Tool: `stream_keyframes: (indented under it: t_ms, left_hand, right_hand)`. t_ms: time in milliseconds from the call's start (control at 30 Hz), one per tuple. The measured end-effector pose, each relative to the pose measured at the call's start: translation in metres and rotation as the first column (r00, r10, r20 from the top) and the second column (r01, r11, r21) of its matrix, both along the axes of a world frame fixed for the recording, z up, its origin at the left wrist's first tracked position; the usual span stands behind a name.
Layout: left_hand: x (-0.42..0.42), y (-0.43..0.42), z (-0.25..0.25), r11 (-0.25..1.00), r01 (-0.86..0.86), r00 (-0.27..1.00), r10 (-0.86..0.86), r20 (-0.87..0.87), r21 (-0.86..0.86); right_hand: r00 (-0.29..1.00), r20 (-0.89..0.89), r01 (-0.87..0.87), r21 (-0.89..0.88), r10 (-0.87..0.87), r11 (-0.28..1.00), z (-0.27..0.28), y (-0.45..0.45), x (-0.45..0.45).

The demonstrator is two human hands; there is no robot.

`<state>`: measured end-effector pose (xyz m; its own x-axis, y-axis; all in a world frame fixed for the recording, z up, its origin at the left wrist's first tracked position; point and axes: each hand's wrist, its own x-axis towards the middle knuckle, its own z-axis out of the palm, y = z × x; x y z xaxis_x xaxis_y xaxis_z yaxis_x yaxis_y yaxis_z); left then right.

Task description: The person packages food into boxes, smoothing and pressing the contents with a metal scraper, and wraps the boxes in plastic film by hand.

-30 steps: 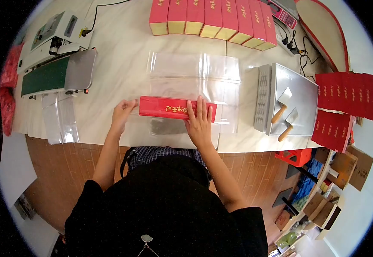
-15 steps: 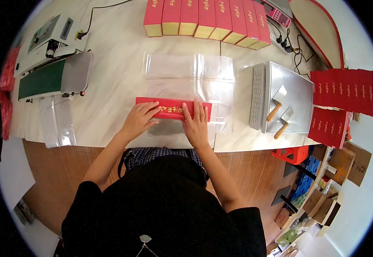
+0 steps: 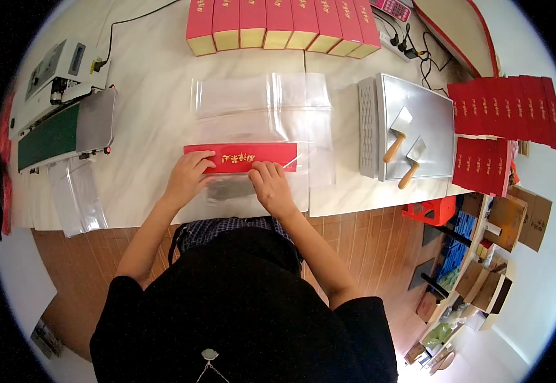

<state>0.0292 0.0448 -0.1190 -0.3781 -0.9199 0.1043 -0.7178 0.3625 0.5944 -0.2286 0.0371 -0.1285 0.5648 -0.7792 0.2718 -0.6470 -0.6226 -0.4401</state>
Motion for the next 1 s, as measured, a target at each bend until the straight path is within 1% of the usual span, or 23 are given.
stream_keyframes:
  t_ms: [100, 167, 267, 300, 333, 400, 467, 533, 567, 600, 633, 700, 733, 767, 800, 833, 867, 900, 967, 1000]
  left_hand:
    - [0.002, -0.002, 0.0, 0.999, 0.009, 1.0, -0.009, -0.001, -0.05]
    - [0.002, -0.002, 0.0, 0.997, 0.013, 1.0, -0.013, -0.001, -0.074]
    - [0.002, -0.003, 0.002, 0.997, -0.016, 1.0, 0.014, -0.027, -0.078]
    - [0.002, -0.002, 0.001, 0.997, -0.021, 1.0, 0.019, -0.017, -0.075]
    - [0.002, -0.002, 0.0, 0.997, -0.025, 1.0, 0.025, -0.008, -0.072]
    - [0.001, -0.002, 0.0, 0.995, -0.033, 0.999, 0.031, -0.015, -0.092]
    - [0.0, -0.002, 0.002, 0.993, -0.044, 0.999, 0.042, -0.022, -0.11]
    - [-0.001, -0.003, 0.003, 0.994, -0.098, 0.993, 0.095, -0.068, -0.042]
    - [-0.001, -0.003, 0.004, 0.995, -0.093, 0.994, 0.09, -0.068, -0.041]
    - [-0.001, -0.004, 0.004, 0.992, -0.121, 0.988, 0.122, -0.095, 0.016]
    - [-0.001, -0.004, 0.004, 0.986, -0.149, 0.98, 0.157, -0.12, 0.073]
    - [-0.001, -0.007, 0.006, 0.984, -0.149, 0.979, 0.16, -0.126, 0.095]
    - [-0.001, -0.007, 0.006, 0.981, -0.153, 0.977, 0.168, -0.131, 0.118]
    - [0.0, -0.007, 0.006, 0.981, -0.154, 0.977, 0.169, -0.129, 0.118]
    - [0.001, -0.008, 0.005, 0.989, -0.132, 0.982, 0.14, -0.124, 0.064]
    - [0.002, -0.008, 0.004, 0.994, -0.111, 0.987, 0.111, -0.117, 0.011]
    - [0.002, -0.007, 0.004, 0.994, -0.113, 0.987, 0.113, -0.113, 0.012]
    - [0.002, -0.006, 0.005, 0.995, -0.099, 0.991, 0.098, -0.091, -0.003]
    - [0.001, -0.005, 0.004, 0.996, -0.086, 0.994, 0.085, -0.064, -0.017]
    - [0.001, -0.004, 0.003, 0.996, -0.069, 0.996, 0.066, -0.053, -0.062]
  right_hand:
    - [1.0, -0.018, -0.008, -0.02, 0.008, 1.0, 0.004, -0.005, -0.004]
    - [1.0, 0.015, -0.023, 0.037, 0.023, 0.999, 0.003, -0.01, -0.01]
    - [1.0, -0.002, 0.0, 0.054, 0.0, 0.999, 0.016, -0.017, -0.027]
    - [0.997, -0.068, 0.029, 0.047, -0.026, 0.998, 0.02, -0.018, -0.036]
    - [0.997, -0.07, 0.032, 0.047, -0.029, 0.998, 0.021, -0.02, -0.049]
    - [0.978, -0.206, -0.005, 0.037, 0.012, 0.999, 0.024, -0.024, -0.076]
    - [0.978, -0.192, 0.085, 0.002, -0.084, 0.996, 0.033, -0.034, -0.097]
    - [0.953, -0.16, 0.248, -0.066, -0.255, 0.967, 0.046, -0.044, -0.104]
    - [0.921, -0.142, 0.352, -0.094, -0.363, 0.931, 0.043, -0.047, -0.11]
    - [0.877, -0.12, 0.453, -0.12, -0.466, 0.883, 0.043, -0.05, -0.112]
    - [0.875, -0.12, 0.457, -0.12, -0.47, 0.881, 0.041, -0.051, -0.111]
    - [0.852, -0.002, 0.518, -0.133, -0.523, 0.845, 0.038, -0.051, -0.102]
    - [0.874, 0.019, 0.485, -0.066, -0.485, 0.872, 0.033, -0.048, -0.094]
    - [0.907, 0.059, 0.42, -0.047, -0.417, 0.906, 0.027, -0.044, -0.083]
    - [0.933, 0.102, 0.35, -0.031, -0.346, 0.936, 0.026, -0.041, -0.068]
    - [0.958, 0.061, 0.277, 0.037, -0.279, 0.96, 0.031, -0.037, -0.053]
    - [0.978, 0.025, 0.203, 0.108, -0.207, 0.973, 0.036, -0.035, -0.041]
    - [0.978, 0.029, 0.201, 0.11, -0.205, 0.973, 0.032, -0.032, -0.03]
    - [1.0, -0.001, -0.001, 0.1, 0.001, 0.995, 0.025, -0.029, -0.016]
    - [1.0, 0.003, -0.005, 0.101, 0.005, 0.995, 0.025, -0.03, -0.015]
